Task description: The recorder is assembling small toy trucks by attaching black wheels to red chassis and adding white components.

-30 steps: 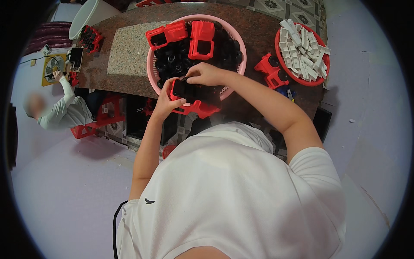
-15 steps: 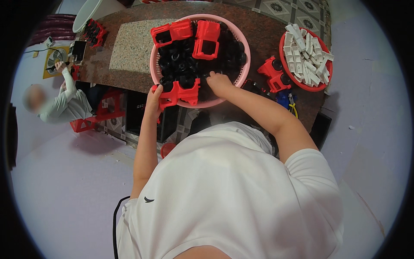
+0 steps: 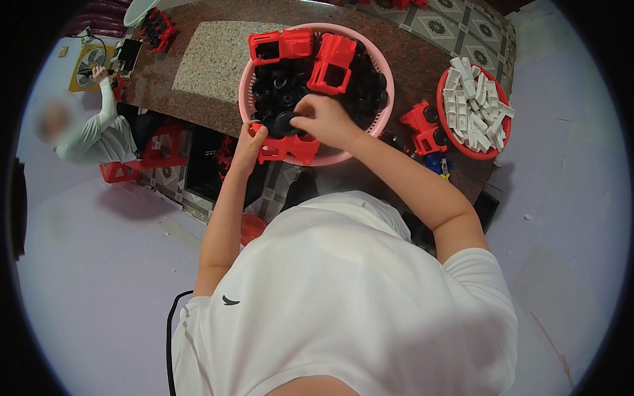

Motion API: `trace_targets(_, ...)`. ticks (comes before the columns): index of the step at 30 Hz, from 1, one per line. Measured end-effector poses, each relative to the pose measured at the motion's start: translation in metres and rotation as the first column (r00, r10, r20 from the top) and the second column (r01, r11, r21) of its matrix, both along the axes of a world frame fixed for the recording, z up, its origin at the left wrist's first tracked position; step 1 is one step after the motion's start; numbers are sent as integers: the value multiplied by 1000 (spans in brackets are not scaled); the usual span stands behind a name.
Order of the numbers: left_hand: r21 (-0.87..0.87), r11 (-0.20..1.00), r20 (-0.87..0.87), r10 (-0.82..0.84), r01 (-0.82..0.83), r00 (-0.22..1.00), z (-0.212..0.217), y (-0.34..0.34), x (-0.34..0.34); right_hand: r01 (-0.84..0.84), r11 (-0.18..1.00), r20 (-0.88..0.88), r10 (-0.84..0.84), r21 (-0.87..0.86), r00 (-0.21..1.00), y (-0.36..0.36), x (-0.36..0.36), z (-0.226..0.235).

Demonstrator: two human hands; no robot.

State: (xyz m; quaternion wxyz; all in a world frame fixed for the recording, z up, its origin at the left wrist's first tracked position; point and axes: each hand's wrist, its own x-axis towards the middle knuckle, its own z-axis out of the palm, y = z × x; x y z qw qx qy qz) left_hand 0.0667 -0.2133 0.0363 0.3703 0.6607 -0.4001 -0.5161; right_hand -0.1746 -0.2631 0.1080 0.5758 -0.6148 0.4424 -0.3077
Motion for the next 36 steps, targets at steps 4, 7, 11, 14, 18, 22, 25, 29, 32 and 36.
trace_targets(4, 23, 998, -124, -59, 63, 990, 12, -3, -7, -13, 996, -63, 18, 94, 998, -3, 20, -12)
trace_targets(7, 22, 995, -110, -99, 102, 989, 16, -2, -6, -77, 981, -77, 92, 181, 993, -6, 23, -21)
trace_targets(11, 77, 991, -196, -89, 105, 977, 9, 2, -3, -139, 988, -179, 148, 59, 973, -6, 28, -30)
trace_targets(14, 102, 977, -108, -175, 186, 979, 22, 6, -11, -241, 967, -218, 217, -87, 951, -6, 23, -48)
trace_targets(18, 27, 963, -142, -261, 268, 955, 38, 10, -13, -352, 912, 155, 325, 211, 933, 3, 20, -50)
trace_targets(22, 0, 965, -188, -258, 263, 948, 32, 21, -9, -424, 877, -40, 443, 228, 895, 4, 23, -37)
trace_targets(25, 1, 974, -301, -215, 226, 929, 30, 22, -5, -351, 909, 23, 355, 227, 935, 12, 28, -43)
trace_targets(29, 8, 967, -279, -242, 254, 929, 26, 25, -4, -307, 918, 75, 298, 251, 952, 21, 29, -45)
trace_targets(32, 59, 979, -320, -167, 195, 933, 30, 26, -4, -385, 856, 182, 341, 346, 922, -2, 15, -71)
trace_targets(36, 77, 986, -590, 166, -150, 790, -7, 29, 36, -372, 926, -258, 374, 59, 891, -36, -25, -76)
